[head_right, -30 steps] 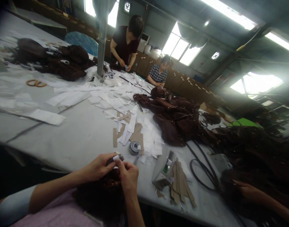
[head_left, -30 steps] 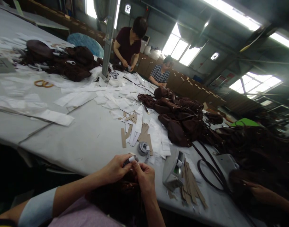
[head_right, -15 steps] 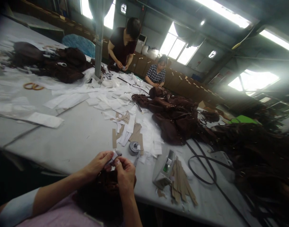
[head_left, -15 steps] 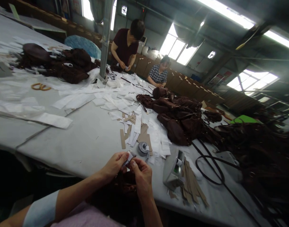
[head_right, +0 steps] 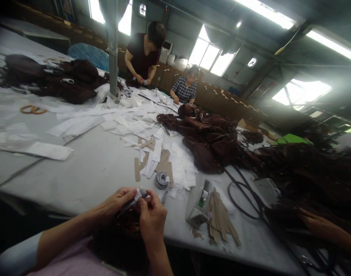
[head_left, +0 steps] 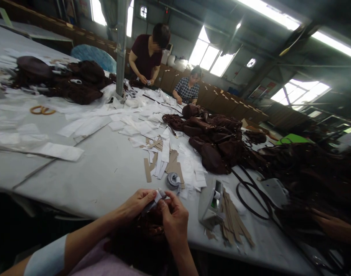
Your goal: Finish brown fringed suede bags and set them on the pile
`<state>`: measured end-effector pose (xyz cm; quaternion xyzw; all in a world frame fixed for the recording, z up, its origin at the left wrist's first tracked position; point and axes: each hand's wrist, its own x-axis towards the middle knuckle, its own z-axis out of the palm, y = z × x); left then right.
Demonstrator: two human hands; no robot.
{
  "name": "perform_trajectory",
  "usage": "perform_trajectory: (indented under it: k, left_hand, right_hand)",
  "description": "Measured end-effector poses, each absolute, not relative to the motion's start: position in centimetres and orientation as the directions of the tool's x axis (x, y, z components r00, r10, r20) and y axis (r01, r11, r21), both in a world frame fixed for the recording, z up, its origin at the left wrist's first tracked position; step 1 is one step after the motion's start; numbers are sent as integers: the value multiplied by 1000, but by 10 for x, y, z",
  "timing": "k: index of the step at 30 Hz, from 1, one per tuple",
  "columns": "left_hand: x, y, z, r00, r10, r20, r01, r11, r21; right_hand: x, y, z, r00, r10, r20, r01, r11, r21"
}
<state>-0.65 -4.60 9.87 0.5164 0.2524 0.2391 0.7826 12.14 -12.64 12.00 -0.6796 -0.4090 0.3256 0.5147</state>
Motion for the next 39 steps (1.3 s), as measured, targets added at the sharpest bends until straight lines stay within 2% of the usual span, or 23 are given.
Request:
perform_trajectory:
  k: [6,11,15,18,23,29,31,35,39]
  left_hand:
    - [-4,-46,96,716,692,-95,-32,169,985]
    - [-5,-51,96,630,775,-38,-12,59,998]
    - [-7,-54,91,574,819,13,10,-22,1000]
    - [-7,-55,92,576,817,13,29,-37,999]
    - [-8,-54,96,594,804,40,17,-62,998]
    - [-13,-61,89,517,849,108,53,-158,986]
    - [-13,-64,89,475,869,141,35,-179,983]
    - [-9,-65,91,383,912,148,3,-162,987]
    - [-8,-65,89,353,910,216,-12,-227,974]
  right_hand:
    - [122,-126,115,435,891,-134,22,-159,-987]
    - [122,-122,111,415,903,-107,24,-128,-991]
    - [125,-117,120,402,905,-136,-1,-148,-989]
    - [127,-114,127,394,907,-150,-13,-158,-987]
    - [126,-114,124,416,907,-68,42,-94,-995]
    - [122,-112,119,460,879,-124,-9,-134,-991]
    - [119,-114,121,496,865,-77,51,-118,-992]
    - [107,-124,130,588,798,132,286,-52,-957]
    - [97,-127,136,476,858,195,371,5,-928]
